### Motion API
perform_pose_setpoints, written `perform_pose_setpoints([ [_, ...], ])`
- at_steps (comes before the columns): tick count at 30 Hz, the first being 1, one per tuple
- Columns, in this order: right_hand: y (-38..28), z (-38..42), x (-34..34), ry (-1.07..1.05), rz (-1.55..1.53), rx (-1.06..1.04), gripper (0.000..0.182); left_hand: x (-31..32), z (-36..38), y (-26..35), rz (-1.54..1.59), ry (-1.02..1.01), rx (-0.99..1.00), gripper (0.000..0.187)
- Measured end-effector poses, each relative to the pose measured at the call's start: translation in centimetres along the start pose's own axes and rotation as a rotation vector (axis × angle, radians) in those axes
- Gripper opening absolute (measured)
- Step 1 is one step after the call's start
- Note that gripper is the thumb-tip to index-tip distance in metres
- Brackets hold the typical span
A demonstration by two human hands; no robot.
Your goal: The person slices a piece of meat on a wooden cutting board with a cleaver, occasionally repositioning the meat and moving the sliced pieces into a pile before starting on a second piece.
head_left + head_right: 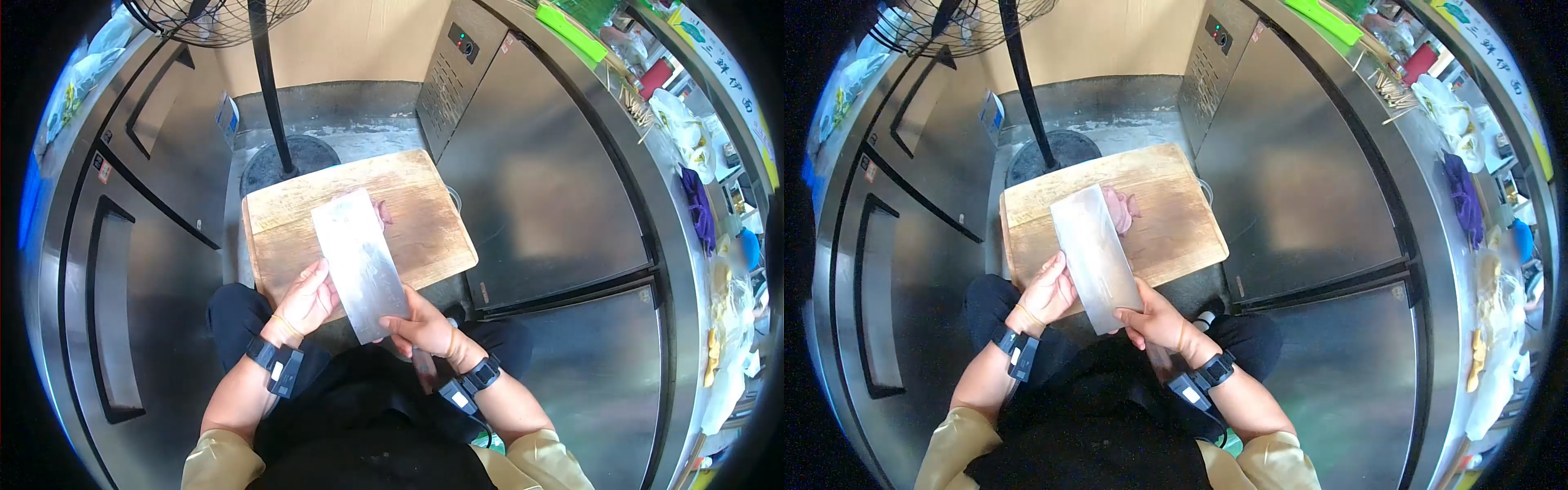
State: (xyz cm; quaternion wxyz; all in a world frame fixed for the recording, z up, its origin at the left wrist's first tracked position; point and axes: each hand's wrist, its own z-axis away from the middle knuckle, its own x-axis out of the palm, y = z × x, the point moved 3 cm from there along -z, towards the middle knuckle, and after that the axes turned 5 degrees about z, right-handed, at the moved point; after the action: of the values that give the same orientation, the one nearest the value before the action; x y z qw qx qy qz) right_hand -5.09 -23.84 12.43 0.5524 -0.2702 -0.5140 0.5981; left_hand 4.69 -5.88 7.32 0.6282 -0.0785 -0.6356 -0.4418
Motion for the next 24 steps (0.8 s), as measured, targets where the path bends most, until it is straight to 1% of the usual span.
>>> perform_pose_setpoints([
  [1, 0.4, 0.2, -0.2, -0.04, -0.069, -0.031, 0.051, 0.3, 0.2, -0.3, 0.014, 0.003, -0.006, 0.037],
  [4, 0.6, 0.8, -0.4, -0.081, -0.167, -0.022, 0.05, 0.4, 0.2, -0.9, 0.087, -0.022, -0.093, 0.039],
  [7, 1.1, 1.5, -1.0, -0.051, -0.303, 0.004, 0.048, 0.5, -0.8, -1.1, -0.028, 0.075, -0.028, 0.031],
  [8, 1.5, 1.9, -1.4, -0.037, -0.356, 0.014, 0.047, -0.7, -1.5, -1.3, -0.016, 0.139, -0.015, 0.028],
  [10, 2.1, 2.8, -2.5, 0.061, -0.384, -0.014, 0.045, -2.1, -3.0, -0.9, 0.004, 0.264, 0.013, 0.022],
  [11, 2.3, 3.2, -3.0, 0.11, -0.399, -0.029, 0.044, -2.9, -3.6, -0.6, -0.015, 0.358, 0.019, 0.017],
  [14, 2.5, 4.8, -4.4, 0.202, -0.37, -0.038, 0.041, -3.3, -6.6, 0.8, -0.117, 0.428, 0.083, 0.019],
  [15, 2.6, 5.2, -4.6, 0.225, -0.408, -0.05, 0.043, -3.3, -7.9, 1.1, -0.142, 0.409, 0.097, 0.024],
  [18, 3.0, 6.2, -5.1, 0.25, -0.369, -0.032, 0.044, -3.6, -11.5, 2.3, -0.582, 0.377, 0.215, 0.028],
  [19, 3.2, 6.3, -5.2, 0.274, -0.34, -0.025, 0.046, -3.6, -11.3, 2.3, -0.739, 0.461, 0.379, 0.033],
  [21, 3.1, 6.4, -5.1, 0.283, -0.279, -0.018, 0.047, -4.6, -9.7, 3.3, -1.069, 0.423, 0.518, 0.035],
  [22, 3.0, 6.3, -5.1, 0.285, -0.252, -0.012, 0.048, -3.2, -8.3, 3.8, -1.236, 0.399, 0.584, 0.036],
  [23, 3.3, 6.2, -5.2, 0.31, -0.205, 0.027, 0.048, -2.0, -6.0, 3.4, -1.352, 0.411, 0.48, 0.034],
  [24, 3.3, 5.9, -5.1, 0.338, -0.143, 0.053, 0.047, -1.8, -4.4, 2.8, -1.411, 0.302, 0.469, 0.033],
])
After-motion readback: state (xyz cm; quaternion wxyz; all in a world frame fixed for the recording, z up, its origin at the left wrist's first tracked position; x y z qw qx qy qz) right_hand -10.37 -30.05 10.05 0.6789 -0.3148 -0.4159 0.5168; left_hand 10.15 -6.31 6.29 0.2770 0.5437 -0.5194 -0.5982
